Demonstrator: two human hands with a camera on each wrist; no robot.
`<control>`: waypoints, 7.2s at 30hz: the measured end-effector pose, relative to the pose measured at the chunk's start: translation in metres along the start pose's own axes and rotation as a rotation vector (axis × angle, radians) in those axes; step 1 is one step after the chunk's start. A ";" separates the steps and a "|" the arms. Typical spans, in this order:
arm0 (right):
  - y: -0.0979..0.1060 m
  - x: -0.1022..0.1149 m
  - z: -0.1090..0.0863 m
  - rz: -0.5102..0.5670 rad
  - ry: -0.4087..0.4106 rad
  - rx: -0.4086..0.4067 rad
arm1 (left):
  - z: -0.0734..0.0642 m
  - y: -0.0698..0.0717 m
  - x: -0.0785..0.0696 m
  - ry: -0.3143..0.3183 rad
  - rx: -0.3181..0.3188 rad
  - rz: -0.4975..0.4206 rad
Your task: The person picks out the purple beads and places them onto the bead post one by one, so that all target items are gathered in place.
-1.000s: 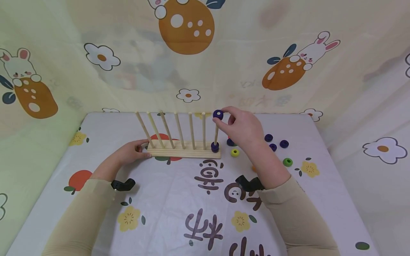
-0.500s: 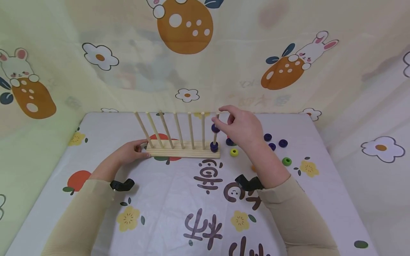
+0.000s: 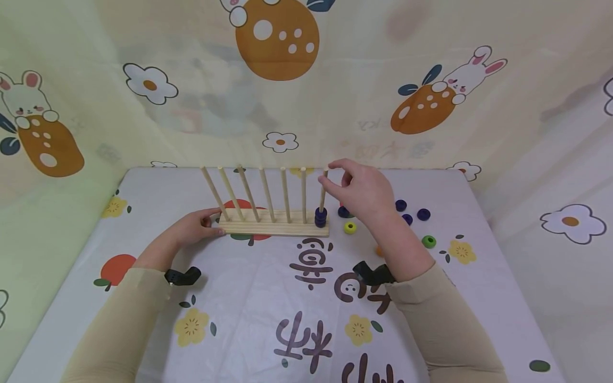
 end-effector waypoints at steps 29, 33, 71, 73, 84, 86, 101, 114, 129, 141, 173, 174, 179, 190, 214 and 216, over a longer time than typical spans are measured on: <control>-0.039 -0.071 0.000 0.001 -0.051 0.164 | 0.001 0.001 0.000 0.003 -0.005 0.013; -0.051 -0.082 0.002 0.007 -0.073 0.187 | 0.000 0.000 0.001 0.010 0.001 0.011; -0.109 -0.130 0.024 -0.046 -0.238 0.397 | 0.005 -0.001 0.005 0.011 -0.010 0.008; -0.109 -0.132 0.024 -0.052 -0.235 0.397 | 0.004 -0.001 0.004 0.010 -0.007 0.007; -0.114 -0.138 0.023 -0.048 -0.219 0.368 | 0.003 0.001 0.002 0.003 -0.004 0.008; -0.113 -0.138 0.023 -0.034 -0.224 0.356 | 0.003 0.001 0.002 0.005 -0.002 0.006; -0.092 -0.130 0.012 -0.036 -0.231 0.261 | 0.003 0.000 0.001 -0.003 -0.001 0.014; -0.062 -0.116 0.001 -0.052 -0.183 0.180 | 0.005 0.000 0.005 -0.010 0.004 0.019; -0.034 -0.084 -0.009 -0.058 -0.067 0.078 | 0.006 0.000 0.005 -0.012 0.002 0.021; -0.014 -0.053 -0.016 -0.045 -0.019 0.028 | 0.005 -0.001 0.005 -0.004 0.005 0.001; 0.015 0.008 -0.012 0.092 0.026 -0.131 | 0.005 -0.002 0.004 -0.011 0.002 -0.004; 0.014 0.007 -0.011 0.094 0.024 -0.129 | 0.004 -0.001 0.004 -0.010 0.001 -0.001; 0.010 0.006 -0.008 0.114 0.007 -0.116 | 0.002 0.001 0.002 -0.002 0.002 0.010; 0.000 0.006 -0.005 0.142 0.034 -0.158 | 0.002 0.001 0.003 0.012 0.004 0.004; -0.006 -0.004 -0.008 0.179 0.015 -0.176 | 0.004 0.000 0.003 0.008 -0.004 0.006; -0.006 -0.004 -0.008 0.184 0.015 -0.177 | 0.004 0.000 0.003 0.002 -0.003 0.007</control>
Point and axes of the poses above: each hand's wrist, its own z-axis towards the middle knuckle, its own y-axis out of the back of the hand, x = y × z, the point moved 8 cm from there along z, towards the middle knuckle, and after that the axes turned 4 degrees about z, right-handed, at the moved point
